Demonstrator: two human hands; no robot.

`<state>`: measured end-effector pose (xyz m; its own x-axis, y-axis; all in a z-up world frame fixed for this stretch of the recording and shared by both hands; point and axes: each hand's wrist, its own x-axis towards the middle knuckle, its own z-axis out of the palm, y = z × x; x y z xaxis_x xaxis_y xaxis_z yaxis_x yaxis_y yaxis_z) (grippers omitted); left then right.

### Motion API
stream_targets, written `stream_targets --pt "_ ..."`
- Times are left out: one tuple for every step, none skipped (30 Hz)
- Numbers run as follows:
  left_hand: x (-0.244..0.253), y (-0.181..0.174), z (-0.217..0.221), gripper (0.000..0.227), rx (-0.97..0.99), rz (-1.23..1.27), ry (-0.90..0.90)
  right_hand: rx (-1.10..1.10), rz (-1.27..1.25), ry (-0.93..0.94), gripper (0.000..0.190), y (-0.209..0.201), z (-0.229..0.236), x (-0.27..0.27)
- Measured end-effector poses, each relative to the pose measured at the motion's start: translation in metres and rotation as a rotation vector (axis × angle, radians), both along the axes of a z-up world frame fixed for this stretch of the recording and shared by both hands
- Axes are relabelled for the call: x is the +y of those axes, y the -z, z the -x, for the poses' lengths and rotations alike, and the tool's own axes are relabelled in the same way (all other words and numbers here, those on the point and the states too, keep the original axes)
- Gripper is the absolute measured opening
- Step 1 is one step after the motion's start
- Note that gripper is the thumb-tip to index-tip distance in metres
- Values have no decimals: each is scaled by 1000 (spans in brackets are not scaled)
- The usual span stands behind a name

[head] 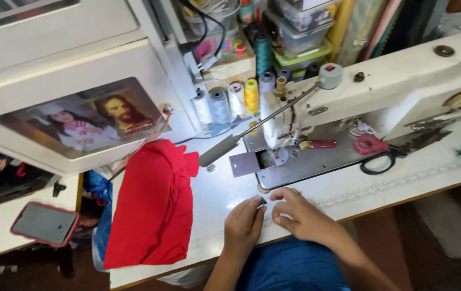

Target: Preparing a sewing machine and red fabric for a sewing task by adjusting the material and inspecting the needle area.

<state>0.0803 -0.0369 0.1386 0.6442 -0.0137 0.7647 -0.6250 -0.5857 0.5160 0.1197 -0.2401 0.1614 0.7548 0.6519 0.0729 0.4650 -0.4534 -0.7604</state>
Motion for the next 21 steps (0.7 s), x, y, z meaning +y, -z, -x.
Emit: stream_targets --pt "-2 -2 -1 22 0 2 13 0 2 13 8 -10 0 -2" --pt "-3 -4 -1 20 41 -24 96 -59 -29 39 11 -20 0 -5" --pt "-5 -6 -2 19 82 -51 184 -119 -60 69 14 -30 1 -8" --pt "-10 -12 3 19 81 -51 202 -120 -58 87 14 -28 -3 -9" --pt "-15 -19 5 18 58 -16 263 -141 -65 72 28 -26 -11 -11" --pt "-19 -26 8 18 34 19 323 -162 -72 56 42 -25 -17 -12" --pt "-18 -23 7 18 28 19 336 -169 -70 68 42 -22 -14 -13" --pt "-17 -20 5 19 8 11 233 -96 -27 57 32 -18 -11 -14" --pt "-16 -17 3 21 -11 5 125 -22 16 42 21 -15 -8 -14" --pt "-15 -13 -1 21 -16 6 133 -27 18 50 21 -23 -1 -16" --pt "-13 -10 -3 22 17 -42 112 0 51 44 17 -30 7 -18" --pt "-11 -5 -5 23 50 -91 90 28 84 39 13 -37 14 -20" --pt "-15 -9 -4 23 51 -92 96 29 82 45 13 -37 10 -23" --pt "-18 -12 -2 19 60 -101 241 -35 16 91 18 -37 6 -26" --pt "-21 -15 0 16 72 -111 387 -98 -50 138 24 -36 3 -29" --pt "-25 -23 3 16 74 -113 394 -95 -52 145 24 -31 0 -29" --pt "-28 -31 5 16 29 -86 365 -37 -2 141 23 -27 -5 -30" --pt "-32 -39 8 17 -16 -58 336 21 48 136 23 -23 -9 -31" --pt "-29 -33 3 17 -21 -56 337 16 50 138 23 -24 -2 -32" --pt "-25 -27 -3 19 -28 -85 228 64 26 71 15 -26 5 -33" --pt "-21 -21 -6 22 -27 -115 114 118 1 1 11 -27 14 -33"
